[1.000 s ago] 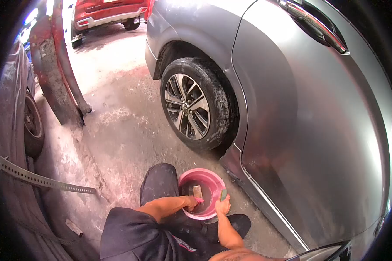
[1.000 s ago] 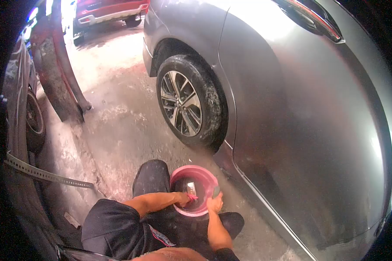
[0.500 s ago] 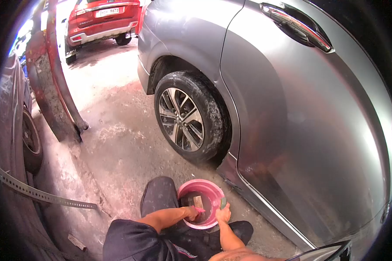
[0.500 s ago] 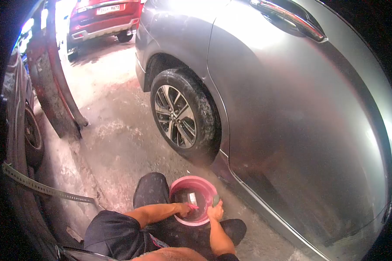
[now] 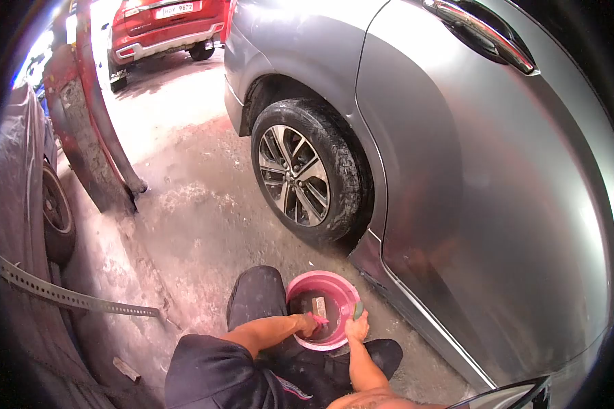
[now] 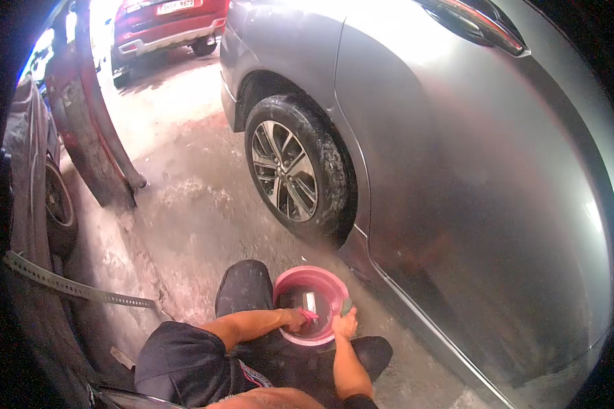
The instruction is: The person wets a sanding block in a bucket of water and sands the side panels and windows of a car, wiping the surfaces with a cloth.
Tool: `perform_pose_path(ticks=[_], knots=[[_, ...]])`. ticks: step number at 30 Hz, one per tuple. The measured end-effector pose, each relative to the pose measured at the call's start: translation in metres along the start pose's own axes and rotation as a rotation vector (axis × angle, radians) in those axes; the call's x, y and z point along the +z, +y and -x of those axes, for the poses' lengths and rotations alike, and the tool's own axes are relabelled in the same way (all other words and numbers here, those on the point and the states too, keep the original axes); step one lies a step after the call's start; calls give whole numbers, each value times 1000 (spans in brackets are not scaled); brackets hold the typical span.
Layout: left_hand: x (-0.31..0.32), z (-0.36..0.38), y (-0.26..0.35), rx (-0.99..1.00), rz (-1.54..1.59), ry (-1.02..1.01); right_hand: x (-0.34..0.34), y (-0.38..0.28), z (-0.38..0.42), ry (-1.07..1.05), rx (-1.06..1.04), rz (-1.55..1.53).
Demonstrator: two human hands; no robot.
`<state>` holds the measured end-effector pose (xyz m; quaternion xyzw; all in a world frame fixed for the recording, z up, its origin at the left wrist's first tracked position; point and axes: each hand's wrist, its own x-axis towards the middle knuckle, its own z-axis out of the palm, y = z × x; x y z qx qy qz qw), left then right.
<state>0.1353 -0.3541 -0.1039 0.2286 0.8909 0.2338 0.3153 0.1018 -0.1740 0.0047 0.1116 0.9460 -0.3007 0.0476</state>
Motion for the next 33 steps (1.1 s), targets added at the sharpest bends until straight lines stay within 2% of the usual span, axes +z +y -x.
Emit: perform_pose_path(ticks=[2,8,11,13,14,16,17,19,20,23,24,27,31,33], knots=[[9,-11,-12,14,-20,60,0,-2,0,4,-15,-12],[30,-38,-36,54,85,-50,-1,-2,2,6,-26,12],[27,-33,-31,23,46,105,1,-1,0,8,-42,-15],[45,-61,-49,122,-88,-34,6,7,-7,-7,-62,20],[52,-60,-43,114,-55,-25,9,10,-8,-5,-66,17],[48,-49,-41,52,190,274,10,13,-6,5,-94,28],[30,-34,-29,37,198,277,11,12,-7,36,-109,18],[-14,7,9,-64,43,56,10,7,-6,4,-92,21],[10,-8,-9,90,85,268,8,7,-6,2,-79,24],[-20,28,16,52,132,268,11,9,-5,21,-93,31],[-4,-3,4,-142,120,146,10,9,-6,18,-89,31],[38,-42,-36,-57,125,167,7,4,-2,25,-95,36],[-35,32,27,-157,-14,33,10,9,-6,23,-68,56],[-28,18,16,-130,-39,-5,10,10,-6,21,-77,45]])
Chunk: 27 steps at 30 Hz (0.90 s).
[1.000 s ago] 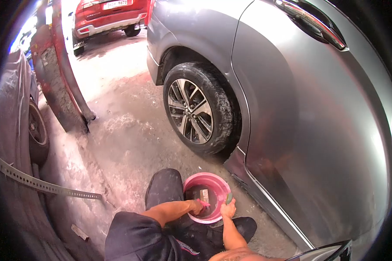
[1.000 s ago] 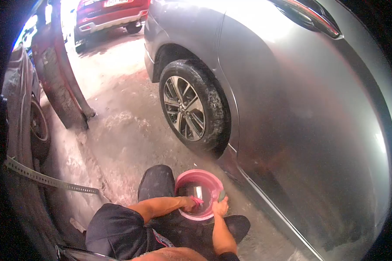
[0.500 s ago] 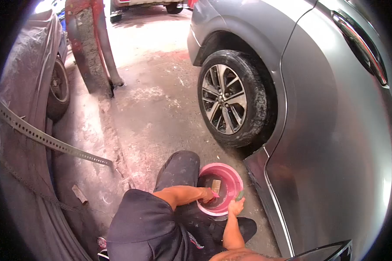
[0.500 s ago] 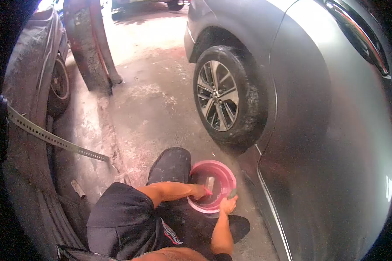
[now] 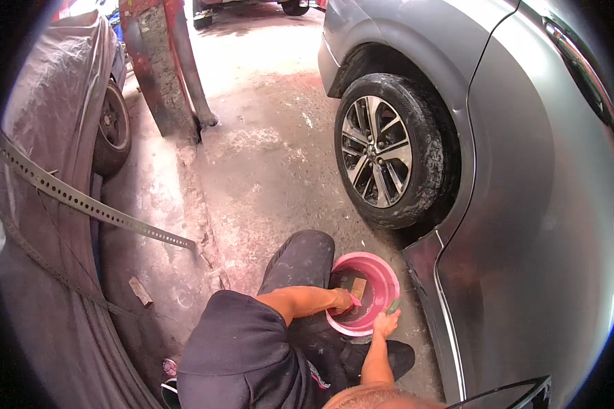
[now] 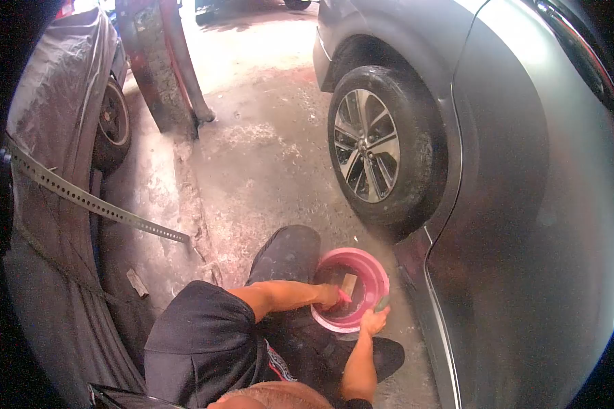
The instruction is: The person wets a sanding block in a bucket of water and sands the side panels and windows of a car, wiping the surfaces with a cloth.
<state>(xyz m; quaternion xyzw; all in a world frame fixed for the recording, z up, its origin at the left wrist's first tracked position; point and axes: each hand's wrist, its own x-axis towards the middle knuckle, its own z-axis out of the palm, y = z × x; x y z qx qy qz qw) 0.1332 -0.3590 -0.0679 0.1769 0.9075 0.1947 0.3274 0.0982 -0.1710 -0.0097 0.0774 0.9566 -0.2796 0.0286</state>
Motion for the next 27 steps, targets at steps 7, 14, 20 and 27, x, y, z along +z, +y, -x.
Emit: perform_pose_path(ticks=[7,14,20,27], knots=[[18,-15,-11,-17,19,4,-5,-5,3,-5,-6,-34],[56,-68,-26,-68,-88,157,-12,-12,5,-55,38,-10],[62,-82,-34,28,-112,67,-11,-13,5,-69,60,-35],[57,-79,-28,-65,-88,3,-11,-13,4,-60,69,-20]])
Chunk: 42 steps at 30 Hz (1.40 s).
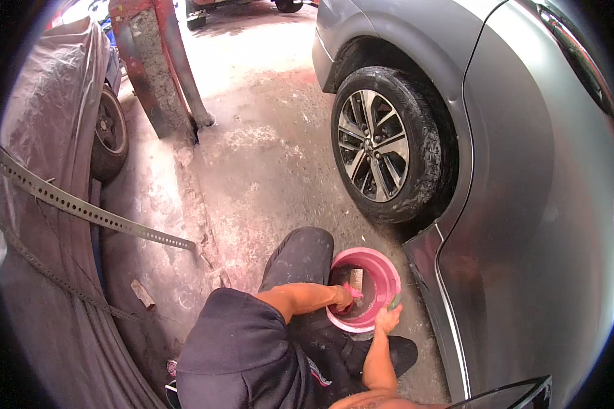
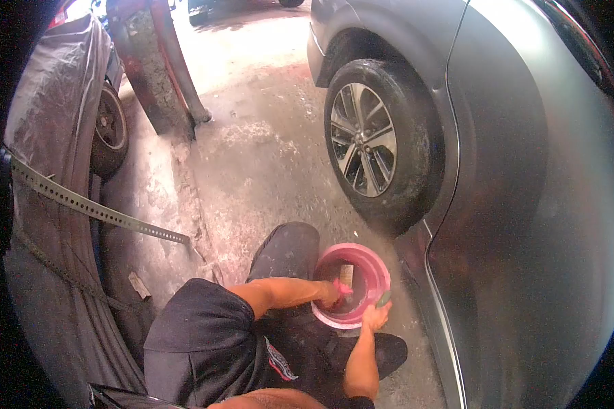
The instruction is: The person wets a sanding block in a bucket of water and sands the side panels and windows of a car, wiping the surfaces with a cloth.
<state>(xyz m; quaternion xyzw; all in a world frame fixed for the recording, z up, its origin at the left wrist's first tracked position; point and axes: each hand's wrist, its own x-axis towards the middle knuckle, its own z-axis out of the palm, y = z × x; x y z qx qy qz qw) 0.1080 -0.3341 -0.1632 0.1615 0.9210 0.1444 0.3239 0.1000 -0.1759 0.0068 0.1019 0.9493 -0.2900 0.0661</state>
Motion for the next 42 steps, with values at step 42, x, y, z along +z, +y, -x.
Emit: perform_pose_path(ticks=[42], knots=[[-50,62,13,195,442,436,11,11,-9,26,4,1]])
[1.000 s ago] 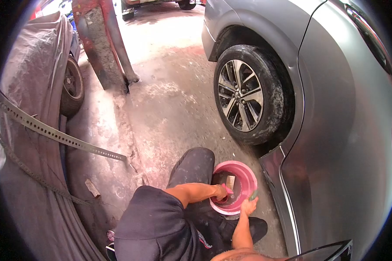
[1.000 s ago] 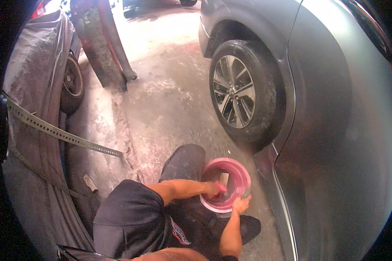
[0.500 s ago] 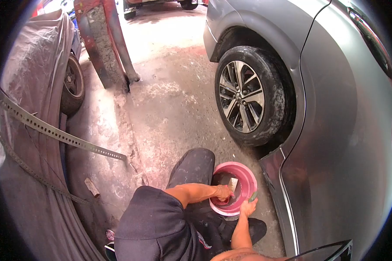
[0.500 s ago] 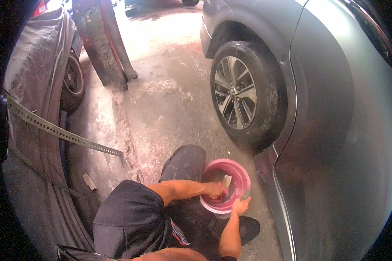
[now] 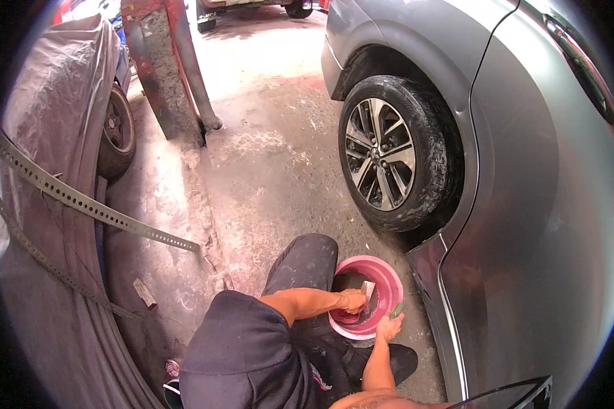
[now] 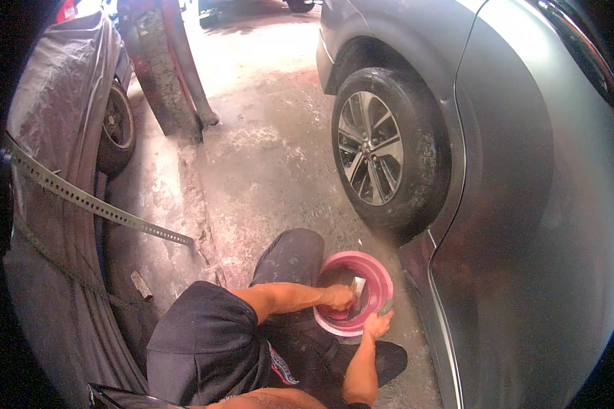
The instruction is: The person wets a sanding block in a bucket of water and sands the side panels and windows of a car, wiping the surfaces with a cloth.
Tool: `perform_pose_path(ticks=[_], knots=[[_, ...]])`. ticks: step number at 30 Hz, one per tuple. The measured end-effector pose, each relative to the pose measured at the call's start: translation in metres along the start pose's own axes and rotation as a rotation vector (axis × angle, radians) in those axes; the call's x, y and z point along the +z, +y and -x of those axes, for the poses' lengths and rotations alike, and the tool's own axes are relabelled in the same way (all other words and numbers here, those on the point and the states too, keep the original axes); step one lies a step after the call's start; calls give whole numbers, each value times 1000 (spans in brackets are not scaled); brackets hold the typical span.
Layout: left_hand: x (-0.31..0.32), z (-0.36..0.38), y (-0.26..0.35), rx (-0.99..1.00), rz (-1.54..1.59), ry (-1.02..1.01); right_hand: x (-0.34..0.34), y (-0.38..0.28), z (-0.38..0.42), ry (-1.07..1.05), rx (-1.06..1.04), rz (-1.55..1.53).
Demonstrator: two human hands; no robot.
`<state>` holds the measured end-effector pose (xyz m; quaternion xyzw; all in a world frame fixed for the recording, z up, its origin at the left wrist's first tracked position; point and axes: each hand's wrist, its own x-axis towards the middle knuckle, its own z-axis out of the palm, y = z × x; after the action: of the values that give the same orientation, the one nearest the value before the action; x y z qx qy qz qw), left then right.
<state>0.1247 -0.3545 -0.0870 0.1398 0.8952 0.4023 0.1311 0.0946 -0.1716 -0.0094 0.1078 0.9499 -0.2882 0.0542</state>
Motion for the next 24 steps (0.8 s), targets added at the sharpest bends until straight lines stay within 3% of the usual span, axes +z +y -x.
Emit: perform_pose_path(ticks=[1,5,14,17,19,24], knots=[[-5,3,9,-74,-131,-21,0,0,0,3,7,-3],[-22,17,34,-128,-114,105,-2,-2,2,5,7,12],[-22,18,22,141,124,59,-10,-11,8,-7,-20,-18],[3,4,0,188,186,153,-10,-10,8,-13,-6,-11],[16,-8,-11,-105,202,64,-10,-11,8,-12,-13,4],[-28,16,28,4,75,31,-8,-11,7,-12,14,-28]])
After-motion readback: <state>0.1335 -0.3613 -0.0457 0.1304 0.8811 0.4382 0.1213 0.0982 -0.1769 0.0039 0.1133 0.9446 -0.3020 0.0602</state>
